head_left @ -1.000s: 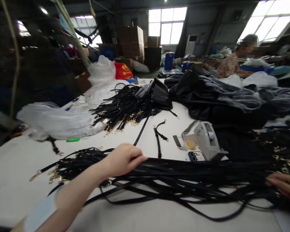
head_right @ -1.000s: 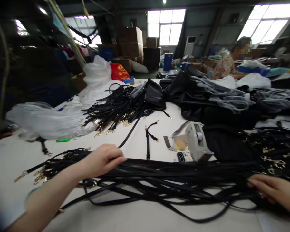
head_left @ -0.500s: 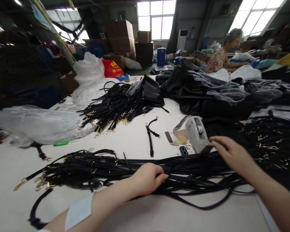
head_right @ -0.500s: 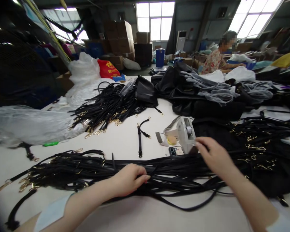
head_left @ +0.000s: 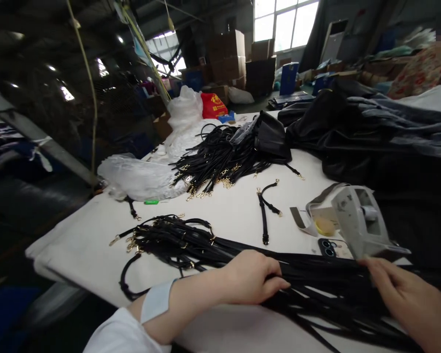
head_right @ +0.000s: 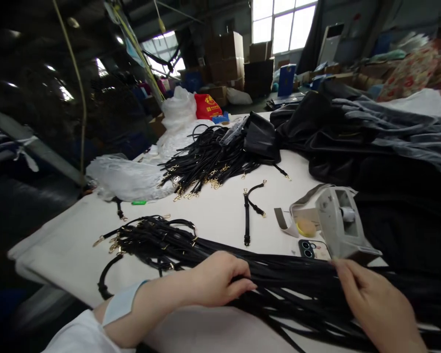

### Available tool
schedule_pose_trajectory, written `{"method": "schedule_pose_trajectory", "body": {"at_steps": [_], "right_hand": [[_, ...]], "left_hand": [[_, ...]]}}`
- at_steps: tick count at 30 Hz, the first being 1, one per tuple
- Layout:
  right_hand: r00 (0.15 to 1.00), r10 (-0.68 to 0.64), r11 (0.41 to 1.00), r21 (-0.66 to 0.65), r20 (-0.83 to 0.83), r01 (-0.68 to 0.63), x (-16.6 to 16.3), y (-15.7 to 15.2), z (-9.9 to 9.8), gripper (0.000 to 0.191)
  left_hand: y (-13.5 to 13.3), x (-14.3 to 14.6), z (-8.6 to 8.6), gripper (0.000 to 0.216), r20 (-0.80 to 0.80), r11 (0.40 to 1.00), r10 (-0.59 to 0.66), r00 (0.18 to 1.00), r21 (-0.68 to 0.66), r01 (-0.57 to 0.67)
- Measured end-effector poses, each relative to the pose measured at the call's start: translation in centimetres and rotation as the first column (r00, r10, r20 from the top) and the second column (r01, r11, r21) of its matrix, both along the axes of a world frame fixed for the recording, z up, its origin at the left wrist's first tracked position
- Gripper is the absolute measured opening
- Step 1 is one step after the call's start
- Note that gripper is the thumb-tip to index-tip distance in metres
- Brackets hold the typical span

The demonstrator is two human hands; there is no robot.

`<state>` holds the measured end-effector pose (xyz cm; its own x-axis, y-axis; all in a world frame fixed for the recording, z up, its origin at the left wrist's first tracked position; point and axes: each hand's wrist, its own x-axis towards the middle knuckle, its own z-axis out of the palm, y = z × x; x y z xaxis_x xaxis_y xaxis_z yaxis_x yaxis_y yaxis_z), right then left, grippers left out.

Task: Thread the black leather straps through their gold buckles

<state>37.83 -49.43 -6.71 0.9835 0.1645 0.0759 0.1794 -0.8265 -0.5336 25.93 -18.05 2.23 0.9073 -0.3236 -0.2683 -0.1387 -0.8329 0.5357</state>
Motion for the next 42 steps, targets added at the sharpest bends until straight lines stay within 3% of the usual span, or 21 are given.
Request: {"method": "schedule_pose_trajectory", "body": {"at_steps": [2, 4, 6, 8, 10, 13, 16, 18, 20, 22, 25, 27, 29, 32, 35, 37, 39, 42], "right_hand": [[0.935, 0.256, 0.961, 0.041, 0.245, -0.273, -2.5, 3.6, -0.1, 0.043], [0.782, 0.525, 0.826, 0.022, 0.335, -0.563, -5.5, 7.4, 0.5, 0.031], [0.723, 0.611, 0.742, 0.085, 0.323, -0.665, -7.6, 9.9, 1.6, 0.024], [0.752, 0.614, 0.719, 0.222, 0.239, -0.658, -8.2, 10.4, 2.6, 0.024], [0.789, 0.597, 0.716, 0.345, 0.148, -0.606, -7.8, 9.7, 3.2, 0.026], [0.819, 0.569, 0.715, 0.445, 0.076, -0.539, -6.9, 8.5, 3.3, 0.019], [0.853, 0.52, 0.729, 0.541, -0.037, -0.42, -6.0, 8.7, 2.6, 0.023], [0.872, 0.464, 0.72, 0.641, -0.157, -0.268, -5.3, 9.4, 1.7, 0.028], [0.889, 0.367, 0.653, 0.756, -0.274, -0.037, -4.4, 10.2, 0.5, 0.034], [0.892, 0.254, 0.514, 0.833, -0.373, 0.202, -3.7, 11.0, -0.7, 0.039], [0.862, 0.153, 0.329, 0.847, -0.484, 0.417, -3.2, 11.5, -2.2, 0.042], [0.843, 0.151, 0.283, 0.839, -0.517, 0.464, -3.4, 11.4, -2.8, 0.043], [0.844, 0.155, 0.271, 0.843, -0.514, 0.464, -3.8, 10.9, -3.1, 0.041], [0.863, 0.157, 0.287, 0.858, -0.481, 0.426, -4.5, 10.4, -3.2, 0.035], [0.882, 0.177, 0.319, 0.873, -0.438, 0.369, -4.9, 10.3, -3.0, 0.033], [0.893, 0.177, 0.334, 0.879, -0.414, 0.341, -5.0, 10.4, -2.6, 0.034], [0.9, 0.169, 0.352, 0.878, -0.402, 0.326, -5.1, 10.6, -2.2, 0.037], [0.903, 0.193, 0.388, 0.875, -0.384, 0.289, -5.3, 10.7, -1.7, 0.042]], "left_hand": [[-0.8, -0.1, -1.1, 0.03, -0.018, 0.999, 0.029, 0.999, -0.023, -0.029], [-1.3, 0.0, -1.5, 0.029, -0.014, 0.997, 0.019, 1.0, -0.068, -0.02], [-0.9, 0.4, -1.3, 0.032, -0.003, 0.99, -0.044, 0.999, -0.137, 0.043], [0.5, 1.2, -1.2, 0.036, 0.046, 0.981, -0.079, 0.996, -0.175, 0.086], [2.4, 2.6, -1.9, 0.035, 0.175, 0.99, -0.069, 0.982, -0.111, 0.089], [4.7, 5.6, -5.0, 0.044, 0.351, 0.98, -0.164, 0.922, 0.162, 0.113], [4.9, 8.4, -8.0, 0.03, 0.318, 0.934, -0.271, 0.909, 0.314, 0.168], [3.8, 9.6, -8.5, 0.02, 0.288, 0.929, -0.279, 0.916, 0.322, 0.182], [2.2, 9.9, -7.8, 0.02, 0.269, 0.932, -0.271, 0.924, 0.314, 0.182], [0.5, 9.5, -6.7, 0.028, 0.261, 0.959, -0.206, 0.943, 0.248, 0.141], [-1.1, 8.4, -6.1, 0.032, 0.176, 0.996, 0.004, 0.984, -0.087, 0.012], [-1.6, 7.8, -6.7, 0.028, -0.051, 0.908, 0.111, 0.992, -0.4, -0.122], [-1.7, 7.6, -7.5, 0.027, -0.275, 0.745, 0.153, 0.949, -0.599, -0.294], [-1.8, 7.3, -7.7, 0.018, -0.41, 0.515, 0.228, 0.883, -0.719, -0.467], [-1.7, 6.8, -6.5, 0.012, -0.462, 0.34, 0.182, 0.868, -0.799, -0.496], [-1.6, 6.3, -5.7, 0.032, -0.464, 0.301, 0.13, 0.876, -0.824, -0.481], [-1.6, 5.9, -5.4, 0.053, -0.456, 0.312, 0.126, 0.881, -0.825, -0.472], [-1.7, 5.7, -5.5, 0.055, -0.42, 0.337, 0.172, 0.891, -0.825, -0.453]]}}
